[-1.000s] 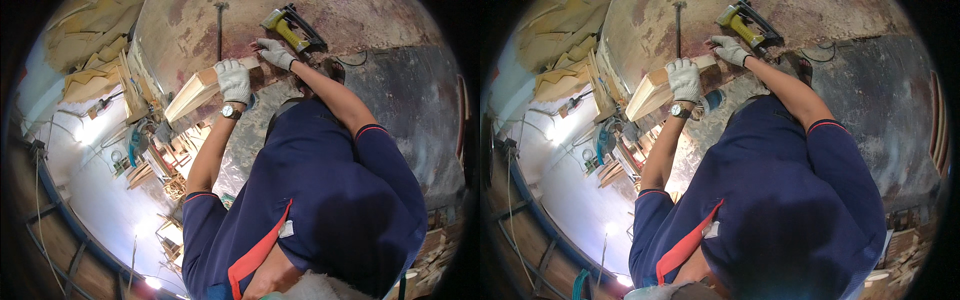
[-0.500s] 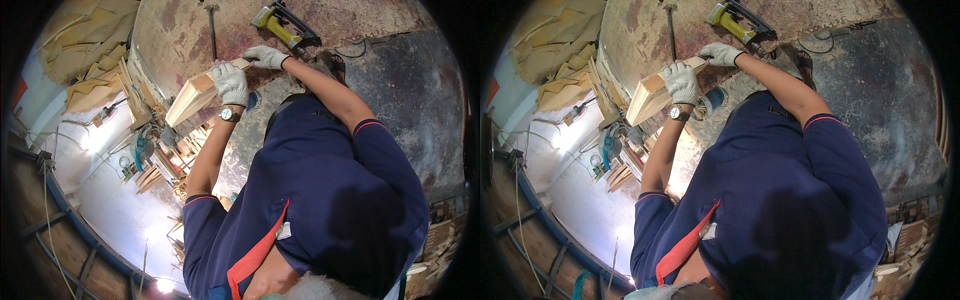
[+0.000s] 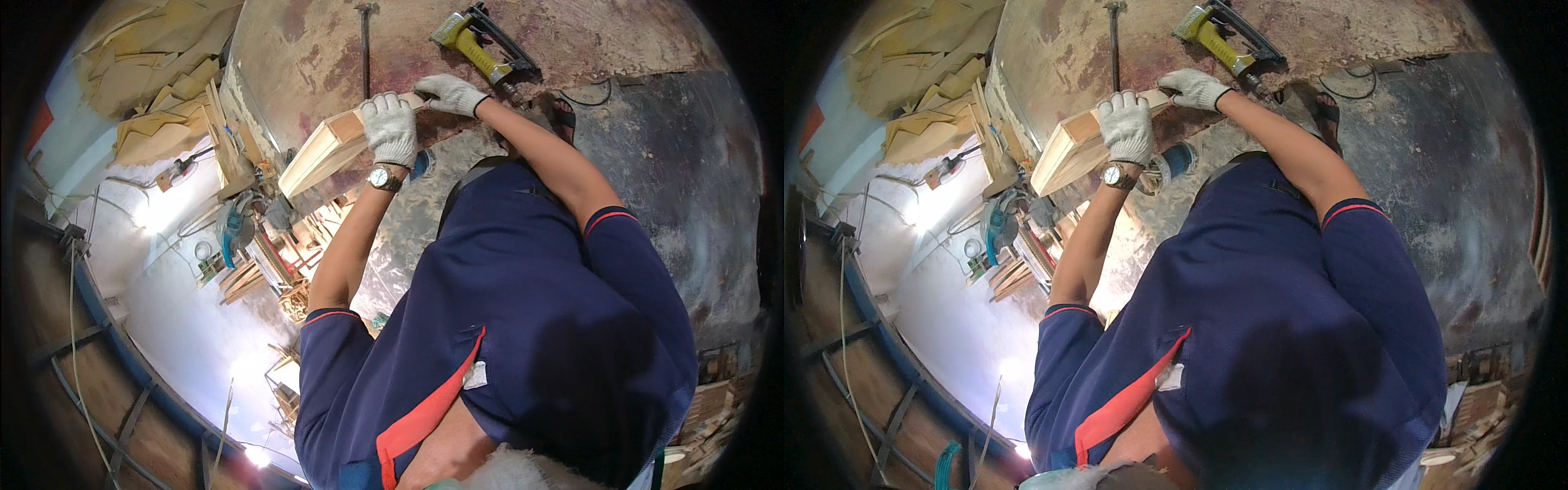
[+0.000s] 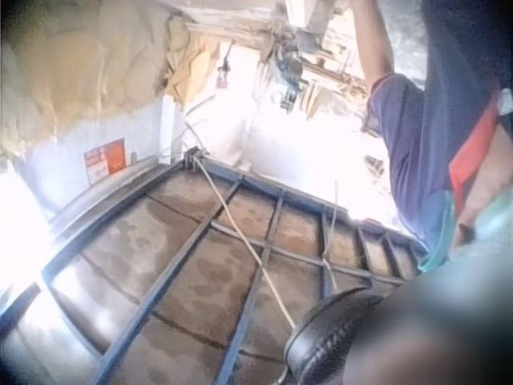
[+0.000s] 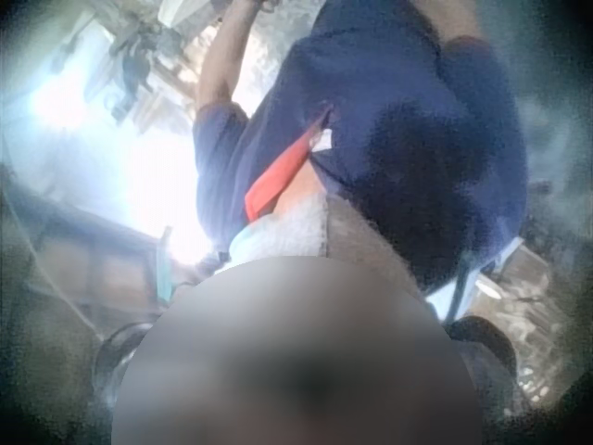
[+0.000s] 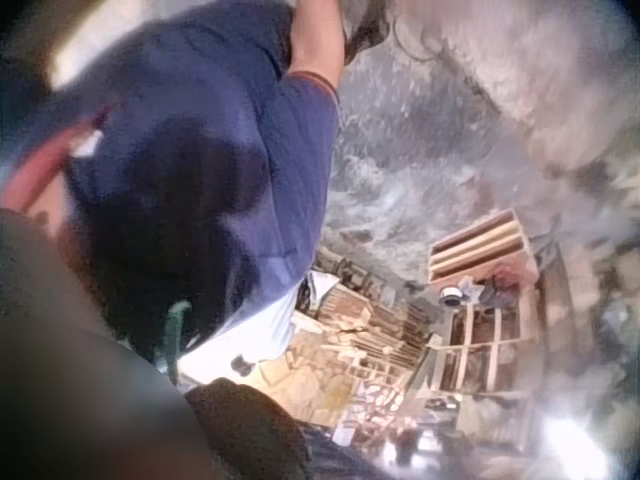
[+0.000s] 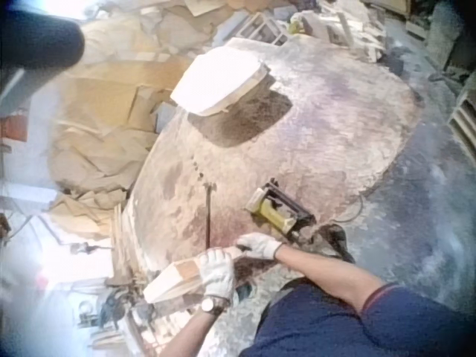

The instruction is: The person uses a pneumatic nail gun to attach curved wooden strips to larger wooden pieces on a workbench. They repeatedly position the strips, fire nails, and reposition the pieces to continue assembly.

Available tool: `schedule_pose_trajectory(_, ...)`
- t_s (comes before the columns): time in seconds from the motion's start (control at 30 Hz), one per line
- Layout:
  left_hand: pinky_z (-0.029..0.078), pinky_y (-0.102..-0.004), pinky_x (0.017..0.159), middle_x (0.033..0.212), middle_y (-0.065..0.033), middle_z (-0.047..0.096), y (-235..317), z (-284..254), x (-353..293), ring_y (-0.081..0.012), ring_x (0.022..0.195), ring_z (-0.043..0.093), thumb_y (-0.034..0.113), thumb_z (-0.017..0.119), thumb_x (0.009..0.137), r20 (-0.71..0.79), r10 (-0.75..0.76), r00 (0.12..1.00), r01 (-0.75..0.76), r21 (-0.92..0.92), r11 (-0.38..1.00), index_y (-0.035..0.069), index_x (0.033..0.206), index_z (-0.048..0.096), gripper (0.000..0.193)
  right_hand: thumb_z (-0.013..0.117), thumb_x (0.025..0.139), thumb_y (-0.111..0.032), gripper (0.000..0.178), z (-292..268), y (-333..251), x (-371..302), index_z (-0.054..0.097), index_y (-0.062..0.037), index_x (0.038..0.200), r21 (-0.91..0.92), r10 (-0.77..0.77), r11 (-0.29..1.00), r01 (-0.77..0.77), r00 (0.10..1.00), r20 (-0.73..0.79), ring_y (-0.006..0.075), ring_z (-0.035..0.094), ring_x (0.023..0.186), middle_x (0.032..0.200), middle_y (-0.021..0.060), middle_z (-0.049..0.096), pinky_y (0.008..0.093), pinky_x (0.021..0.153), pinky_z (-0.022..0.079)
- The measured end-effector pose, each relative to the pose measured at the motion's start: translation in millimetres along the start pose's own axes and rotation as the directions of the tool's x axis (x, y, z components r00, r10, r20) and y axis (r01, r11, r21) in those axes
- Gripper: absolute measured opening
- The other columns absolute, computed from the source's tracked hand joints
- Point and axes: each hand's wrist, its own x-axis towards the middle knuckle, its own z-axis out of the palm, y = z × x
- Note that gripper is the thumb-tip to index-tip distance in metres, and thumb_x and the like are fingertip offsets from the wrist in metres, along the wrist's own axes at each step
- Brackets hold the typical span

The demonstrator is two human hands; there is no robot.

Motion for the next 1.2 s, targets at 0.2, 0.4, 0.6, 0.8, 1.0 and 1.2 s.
schedule_pose_trajectory(0.2, 0.045, -0.0425, 0.089, 0.098, -0.0101, 0.067, -4, 2, 1, -0.0277, 0.103, 0.062, 0.020, 0.061, 0.088, 0.019, 0.020, 1.000, -0.020, -0.010, 1.000, 0.009, 0.094, 0.072, 0.016, 0.077, 0.086, -0.020, 0.044, 2, 4, -2, 0.064, -0.0014, 0.124, -0.006, 0.015, 1.000, -0.015, 1.000, 0.004, 0.0429, 0.064, 0.112, 0.118, 0.0203, 0.068, 0.0493, 0.095, 0.053)
schedule_pose_trajectory(0.4, 0.045, -0.0428, 0.090, 0.098, -0.0103, 0.067, -8, 3, -3, -0.0280, 0.104, 0.061, 0.019, 0.062, 0.087, 0.009, 0.067, 0.998, -0.067, 0.011, 0.998, 0.009, 0.093, 0.073, 0.016, 0.077, 0.087, -0.019, 0.043, 0, 1, -1, 0.064, -0.0016, 0.124, -0.003, 0.048, 0.999, -0.048, 0.998, 0.031, 0.0419, 0.065, 0.110, 0.119, 0.0201, 0.068, 0.0482, 0.094, 0.053)
schedule_pose_trajectory(0.6, 0.045, -0.0433, 0.091, 0.100, -0.0109, 0.067, -9, 6, -2, -0.0278, 0.103, 0.061, 0.019, 0.062, 0.086, 0.019, 0.075, 0.997, -0.075, 0.008, 0.997, 0.008, 0.094, 0.074, 0.018, 0.075, 0.087, -0.022, 0.041, -40, -31, -18, 0.064, -0.0043, 0.122, -0.018, 0.192, 0.978, -0.205, 0.939, -0.284, 0.0406, 0.065, 0.107, 0.115, 0.0188, 0.067, 0.0479, 0.093, 0.054)
schedule_pose_trajectory(0.8, 0.045, -0.0439, 0.092, 0.102, -0.0108, 0.068, -8, 6, -2, -0.0282, 0.104, 0.062, 0.018, 0.062, 0.086, 0.017, 0.067, 0.998, -0.067, 0.022, 0.997, 0.006, 0.097, 0.075, 0.021, 0.069, 0.090, -0.022, 0.033, -91, -37, -56, 0.067, -0.0115, 0.122, -0.419, 0.238, 0.696, -0.584, 0.737, -0.632, 0.0358, 0.064, 0.110, 0.109, 0.0140, 0.068, 0.0505, 0.090, 0.056)
schedule_pose_trajectory(1.0, 0.045, -0.0436, 0.092, 0.101, -0.0105, 0.069, -7, 16, -3, -0.0281, 0.103, 0.062, 0.019, 0.062, 0.085, -0.025, 0.017, 1.000, -0.017, 0.019, 1.000, 0.007, 0.094, 0.076, 0.020, 0.056, 0.099, -0.018, 0.025, -70, -16, -26, 0.067, -0.0131, 0.121, -0.609, 0.198, 0.566, -0.555, 0.809, -0.553, 0.0354, 0.065, 0.104, 0.102, 0.0143, 0.071, 0.0496, 0.084, 0.055)
schedule_pose_trajectory(1.2, 0.045, -0.0434, 0.090, 0.100, -0.0101, 0.068, -6, 21, -1, -0.0278, 0.102, 0.062, 0.019, 0.062, 0.085, -0.036, 0.000, 0.999, 0.000, 0.005, 1.000, 0.007, 0.092, 0.076, 0.020, 0.066, 0.097, -0.023, 0.034, -92, -47, -12, 0.062, -0.0097, 0.127, -0.345, 0.570, 0.637, -0.689, 0.723, -0.390, 0.0419, 0.071, 0.103, 0.106, 0.0227, 0.074, 0.0596, 0.085, 0.054)
